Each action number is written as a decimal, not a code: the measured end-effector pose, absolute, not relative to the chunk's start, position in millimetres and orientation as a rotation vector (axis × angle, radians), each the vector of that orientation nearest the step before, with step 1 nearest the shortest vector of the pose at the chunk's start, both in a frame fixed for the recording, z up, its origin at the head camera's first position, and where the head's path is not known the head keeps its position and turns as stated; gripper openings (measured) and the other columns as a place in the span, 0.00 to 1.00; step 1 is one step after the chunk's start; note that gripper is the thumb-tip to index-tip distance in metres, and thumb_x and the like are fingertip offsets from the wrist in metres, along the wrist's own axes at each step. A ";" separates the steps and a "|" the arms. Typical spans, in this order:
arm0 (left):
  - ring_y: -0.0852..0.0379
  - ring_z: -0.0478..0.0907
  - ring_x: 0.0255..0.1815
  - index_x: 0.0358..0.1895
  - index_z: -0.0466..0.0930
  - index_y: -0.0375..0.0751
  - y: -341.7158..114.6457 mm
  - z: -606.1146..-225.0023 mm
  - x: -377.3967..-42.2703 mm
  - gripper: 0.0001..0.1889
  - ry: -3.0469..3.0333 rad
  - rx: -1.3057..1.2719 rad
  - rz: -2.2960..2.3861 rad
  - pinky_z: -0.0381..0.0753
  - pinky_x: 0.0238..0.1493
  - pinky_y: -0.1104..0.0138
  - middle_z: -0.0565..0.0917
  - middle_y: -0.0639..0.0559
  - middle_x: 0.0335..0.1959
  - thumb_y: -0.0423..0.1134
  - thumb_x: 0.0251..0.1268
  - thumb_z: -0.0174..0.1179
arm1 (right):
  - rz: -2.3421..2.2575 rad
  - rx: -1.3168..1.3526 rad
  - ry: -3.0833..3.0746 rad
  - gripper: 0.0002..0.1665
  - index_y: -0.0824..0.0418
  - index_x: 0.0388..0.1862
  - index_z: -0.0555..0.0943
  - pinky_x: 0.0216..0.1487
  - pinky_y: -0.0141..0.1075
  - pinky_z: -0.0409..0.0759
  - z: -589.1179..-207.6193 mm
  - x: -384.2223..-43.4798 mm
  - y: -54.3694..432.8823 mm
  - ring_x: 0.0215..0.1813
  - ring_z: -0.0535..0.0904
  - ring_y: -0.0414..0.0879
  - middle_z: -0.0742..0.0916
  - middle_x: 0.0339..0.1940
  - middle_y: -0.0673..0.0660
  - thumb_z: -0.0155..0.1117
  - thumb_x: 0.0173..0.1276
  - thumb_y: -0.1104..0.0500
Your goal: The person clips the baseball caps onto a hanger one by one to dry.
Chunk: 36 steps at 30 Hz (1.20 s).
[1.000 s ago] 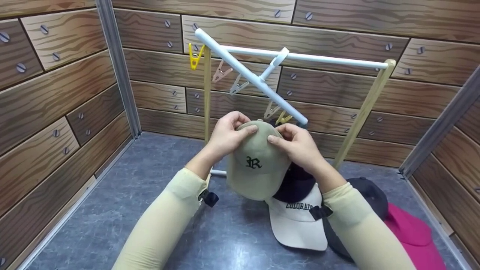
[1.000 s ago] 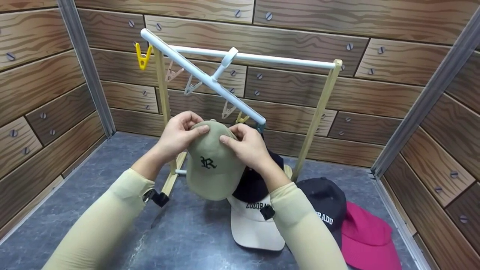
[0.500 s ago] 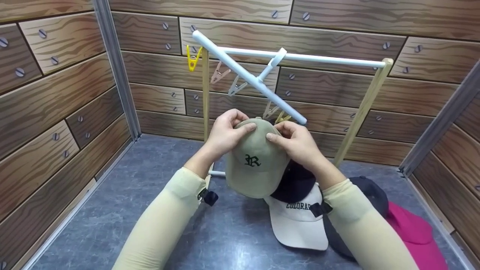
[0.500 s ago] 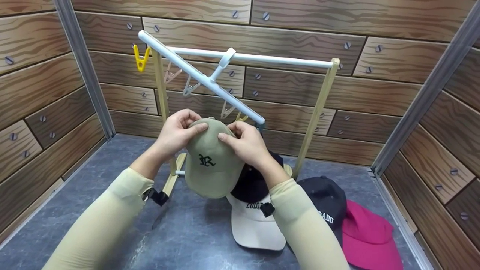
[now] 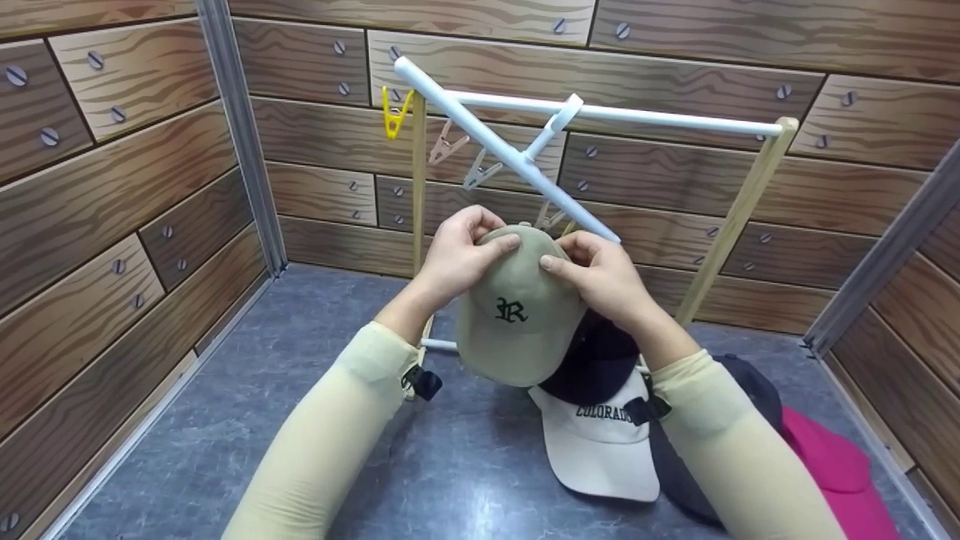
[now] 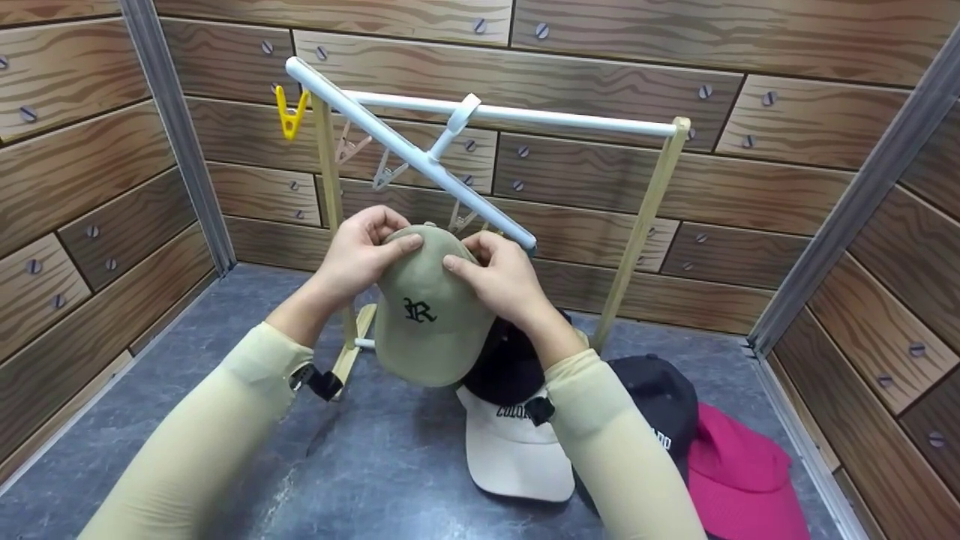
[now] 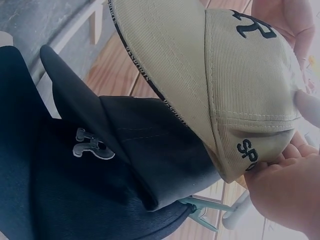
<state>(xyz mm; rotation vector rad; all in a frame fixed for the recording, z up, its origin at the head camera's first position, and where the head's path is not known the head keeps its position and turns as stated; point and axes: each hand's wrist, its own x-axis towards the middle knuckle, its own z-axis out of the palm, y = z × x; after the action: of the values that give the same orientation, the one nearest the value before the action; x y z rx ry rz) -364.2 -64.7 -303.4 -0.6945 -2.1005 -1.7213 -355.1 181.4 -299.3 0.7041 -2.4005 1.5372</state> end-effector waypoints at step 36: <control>0.61 0.81 0.29 0.44 0.84 0.38 -67.0 -300.8 -369.0 0.09 -2.080 -0.725 -1.771 0.78 0.34 0.68 0.88 0.55 0.28 0.36 0.73 0.76 | 1.363 0.229 -2.475 0.28 0.60 0.48 0.96 0.38 0.36 0.81 -282.2 -370.0 158.1 0.41 0.82 0.48 0.90 0.37 0.54 0.70 0.80 0.37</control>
<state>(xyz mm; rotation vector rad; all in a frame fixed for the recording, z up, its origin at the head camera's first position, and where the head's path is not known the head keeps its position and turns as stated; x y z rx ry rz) -369.0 -67.0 -300.8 -0.7250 -2.0795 -1.7706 -370.0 158.1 -282.2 0.2292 -2.4752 1.3631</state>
